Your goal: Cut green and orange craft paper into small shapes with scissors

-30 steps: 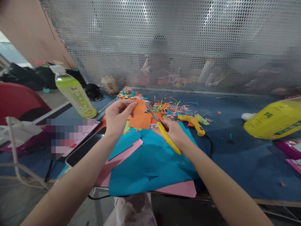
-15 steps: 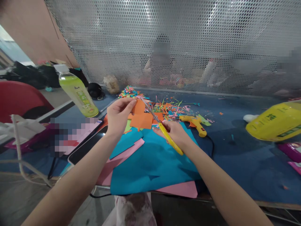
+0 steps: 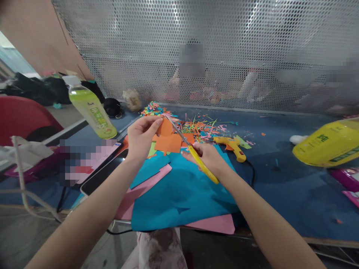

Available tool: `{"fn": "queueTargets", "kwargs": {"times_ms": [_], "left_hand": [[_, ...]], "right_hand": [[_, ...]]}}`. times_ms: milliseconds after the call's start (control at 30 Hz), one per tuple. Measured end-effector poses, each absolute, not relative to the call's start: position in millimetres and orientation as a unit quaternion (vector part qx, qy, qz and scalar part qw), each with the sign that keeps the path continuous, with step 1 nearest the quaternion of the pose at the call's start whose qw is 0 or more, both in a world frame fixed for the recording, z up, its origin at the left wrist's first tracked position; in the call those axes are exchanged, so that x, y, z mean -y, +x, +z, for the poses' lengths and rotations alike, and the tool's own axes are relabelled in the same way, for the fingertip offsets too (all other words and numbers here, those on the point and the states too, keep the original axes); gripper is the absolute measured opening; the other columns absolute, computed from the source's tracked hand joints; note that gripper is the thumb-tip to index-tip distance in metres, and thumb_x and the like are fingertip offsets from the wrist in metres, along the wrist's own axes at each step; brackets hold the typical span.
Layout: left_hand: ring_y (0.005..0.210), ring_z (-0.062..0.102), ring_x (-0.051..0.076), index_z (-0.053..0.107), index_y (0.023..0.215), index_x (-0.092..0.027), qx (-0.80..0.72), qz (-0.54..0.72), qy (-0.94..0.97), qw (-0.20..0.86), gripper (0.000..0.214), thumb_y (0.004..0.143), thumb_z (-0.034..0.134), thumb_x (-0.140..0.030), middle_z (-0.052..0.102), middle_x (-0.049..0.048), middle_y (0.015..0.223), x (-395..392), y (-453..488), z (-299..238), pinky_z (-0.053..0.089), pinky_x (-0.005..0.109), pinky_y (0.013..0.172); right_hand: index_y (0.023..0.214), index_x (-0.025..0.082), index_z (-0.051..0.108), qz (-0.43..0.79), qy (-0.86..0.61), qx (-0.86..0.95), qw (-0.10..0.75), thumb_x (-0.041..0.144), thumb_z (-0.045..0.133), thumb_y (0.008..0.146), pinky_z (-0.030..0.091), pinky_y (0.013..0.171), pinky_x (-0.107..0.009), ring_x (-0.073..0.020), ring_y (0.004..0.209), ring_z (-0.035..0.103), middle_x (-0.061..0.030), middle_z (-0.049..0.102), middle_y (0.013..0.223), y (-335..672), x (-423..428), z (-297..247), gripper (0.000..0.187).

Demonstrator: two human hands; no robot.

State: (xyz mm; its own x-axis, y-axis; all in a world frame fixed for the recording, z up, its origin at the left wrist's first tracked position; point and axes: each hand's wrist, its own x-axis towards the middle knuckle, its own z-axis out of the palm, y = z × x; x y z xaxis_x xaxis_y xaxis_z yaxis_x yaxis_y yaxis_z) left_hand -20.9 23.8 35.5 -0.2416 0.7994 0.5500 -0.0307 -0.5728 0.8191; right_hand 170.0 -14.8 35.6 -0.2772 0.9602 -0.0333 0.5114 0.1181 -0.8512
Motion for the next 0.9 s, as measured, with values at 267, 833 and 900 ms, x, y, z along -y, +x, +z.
{"fn": "queueTargets", "kwargs": {"times_ms": [267, 833, 900], "left_hand": [[0.054, 0.053, 0.007, 0.069, 0.077, -0.019, -0.361, 0.702, 0.543, 0.287, 0.016, 0.072, 0.069, -0.034, 0.066, 0.0008, 0.07, -28, -22, 34, 0.044, 0.02, 0.048], [0.088, 0.064, 0.017, 0.059, 0.107, -0.013, -0.588, 0.192, 0.778, 0.106, 0.03, 0.08, 0.061, -0.026, 0.069, 0.0083, 0.097, -35, -24, 16, 0.049, 0.025, 0.075], [0.098, 0.064, 0.022, 0.053, 0.12, -0.014, -0.621, 0.107, 0.772, 0.083, 0.044, 0.077, 0.061, -0.019, 0.068, 0.0107, 0.105, -36, -26, 13, 0.05, 0.028, 0.078]], "right_hand": [[0.065, 0.019, 0.05, 0.467, -0.537, 0.633, 0.306, 0.048, 0.068, 0.069, 0.027, 0.03, -0.02, -0.0058, 0.029, 0.037, 0.009, 0.038, 0.042, 169, 13, 36, 0.034], [0.079, 0.019, 0.054, 0.439, -0.519, 0.591, 0.434, 0.035, 0.076, 0.053, 0.031, 0.041, -0.023, -0.0073, 0.047, 0.042, 0.0036, 0.052, 0.064, 172, -5, 23, 0.038], [0.08, 0.019, 0.054, 0.427, -0.52, 0.601, 0.431, 0.035, 0.075, 0.054, 0.031, 0.041, -0.023, -0.0077, 0.049, 0.043, 0.0028, 0.053, 0.066, 174, -8, 22, 0.038]]}}
